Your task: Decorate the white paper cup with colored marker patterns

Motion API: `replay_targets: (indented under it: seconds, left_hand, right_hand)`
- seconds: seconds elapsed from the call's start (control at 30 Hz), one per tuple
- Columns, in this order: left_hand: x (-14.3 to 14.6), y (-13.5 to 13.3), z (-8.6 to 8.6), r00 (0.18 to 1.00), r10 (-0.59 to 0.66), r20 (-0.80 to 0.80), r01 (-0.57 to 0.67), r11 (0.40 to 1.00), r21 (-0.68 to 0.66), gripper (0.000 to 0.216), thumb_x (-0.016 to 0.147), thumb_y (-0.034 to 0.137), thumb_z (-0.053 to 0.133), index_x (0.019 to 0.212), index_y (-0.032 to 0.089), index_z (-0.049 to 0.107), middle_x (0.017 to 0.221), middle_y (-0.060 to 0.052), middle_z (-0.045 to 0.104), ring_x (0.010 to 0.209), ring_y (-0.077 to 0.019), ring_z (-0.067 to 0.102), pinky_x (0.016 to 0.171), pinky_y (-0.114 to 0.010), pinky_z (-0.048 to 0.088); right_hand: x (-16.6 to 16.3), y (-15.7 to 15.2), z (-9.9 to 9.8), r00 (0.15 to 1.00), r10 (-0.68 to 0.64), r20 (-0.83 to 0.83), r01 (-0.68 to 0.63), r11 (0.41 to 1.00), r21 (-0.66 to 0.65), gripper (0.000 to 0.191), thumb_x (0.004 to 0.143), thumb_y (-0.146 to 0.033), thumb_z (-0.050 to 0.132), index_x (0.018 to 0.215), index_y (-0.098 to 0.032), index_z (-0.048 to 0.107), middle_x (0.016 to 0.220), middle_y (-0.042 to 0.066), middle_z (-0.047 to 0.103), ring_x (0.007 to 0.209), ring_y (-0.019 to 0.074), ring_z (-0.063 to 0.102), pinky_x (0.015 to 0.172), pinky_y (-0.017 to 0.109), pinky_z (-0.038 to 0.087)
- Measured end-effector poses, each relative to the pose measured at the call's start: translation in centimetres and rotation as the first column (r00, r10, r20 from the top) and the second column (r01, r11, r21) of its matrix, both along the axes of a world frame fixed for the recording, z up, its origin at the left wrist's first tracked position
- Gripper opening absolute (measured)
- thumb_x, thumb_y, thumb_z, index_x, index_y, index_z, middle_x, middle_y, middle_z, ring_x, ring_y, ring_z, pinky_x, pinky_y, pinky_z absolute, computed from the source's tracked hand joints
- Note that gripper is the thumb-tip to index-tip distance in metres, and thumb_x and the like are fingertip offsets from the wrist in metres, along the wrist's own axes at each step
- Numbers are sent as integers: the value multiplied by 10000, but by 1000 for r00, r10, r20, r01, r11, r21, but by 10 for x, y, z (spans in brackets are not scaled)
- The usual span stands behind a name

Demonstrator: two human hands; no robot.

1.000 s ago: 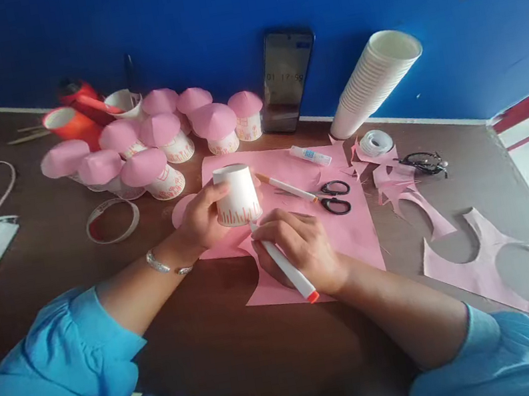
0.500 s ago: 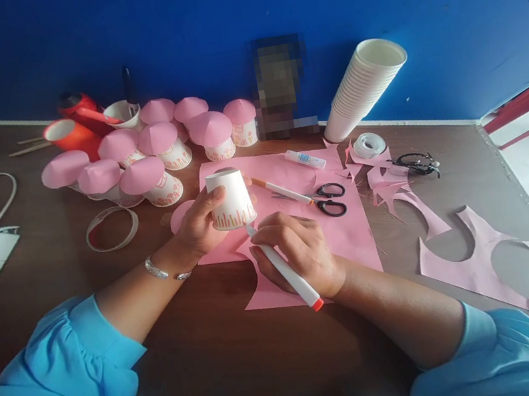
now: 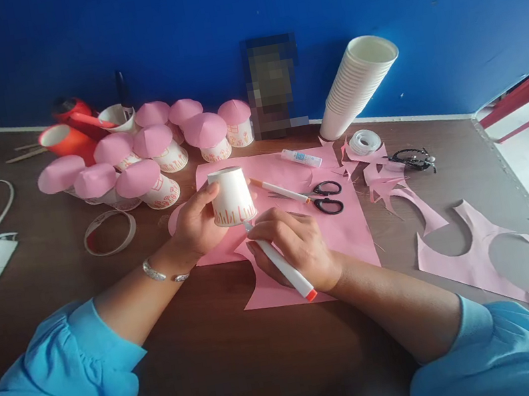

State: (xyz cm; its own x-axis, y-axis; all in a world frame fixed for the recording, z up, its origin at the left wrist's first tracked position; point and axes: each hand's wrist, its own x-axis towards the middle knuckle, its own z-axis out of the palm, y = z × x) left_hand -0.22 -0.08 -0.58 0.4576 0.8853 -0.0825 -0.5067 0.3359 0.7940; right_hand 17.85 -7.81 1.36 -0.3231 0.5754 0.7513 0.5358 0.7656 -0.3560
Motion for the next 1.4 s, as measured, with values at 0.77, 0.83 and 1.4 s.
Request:
replay_targets:
  seconds: [0.77,0.83,1.4]
  left_hand:
    - [2,-2,9,991,-60,-117,64,998,29,450,824,542,729,1116,203,672,1013,-116,748,1012,-350,692,840,-465,583]
    - [2,-2,9,993,-71,-97,74,997,27,453,818,539,735,1112,200,672,1008,-116,745,1008,-335,687,828,-441,583]
    - [1,-1,6,993,-93,-73,97,994,57,353,879,480,695,1093,200,693,952,-88,724,909,-272,671,781,-397,588]
  right_hand:
    - [-2,0,-1,1000,-2,21,2,1000,-9,205,910,-61,633,1038,-211,576,824,20,673,702,152,698,614,264,578]
    - [-2,0,-1,1000,0,22,0,1000,-10,207,911,-64,634,1040,-215,577,820,13,671,699,151,696,612,264,577]
    - [-1,1,-1,999,-11,46,11,1000,-10,222,926,-84,633,1078,-237,579,828,8,692,709,163,720,610,276,586]
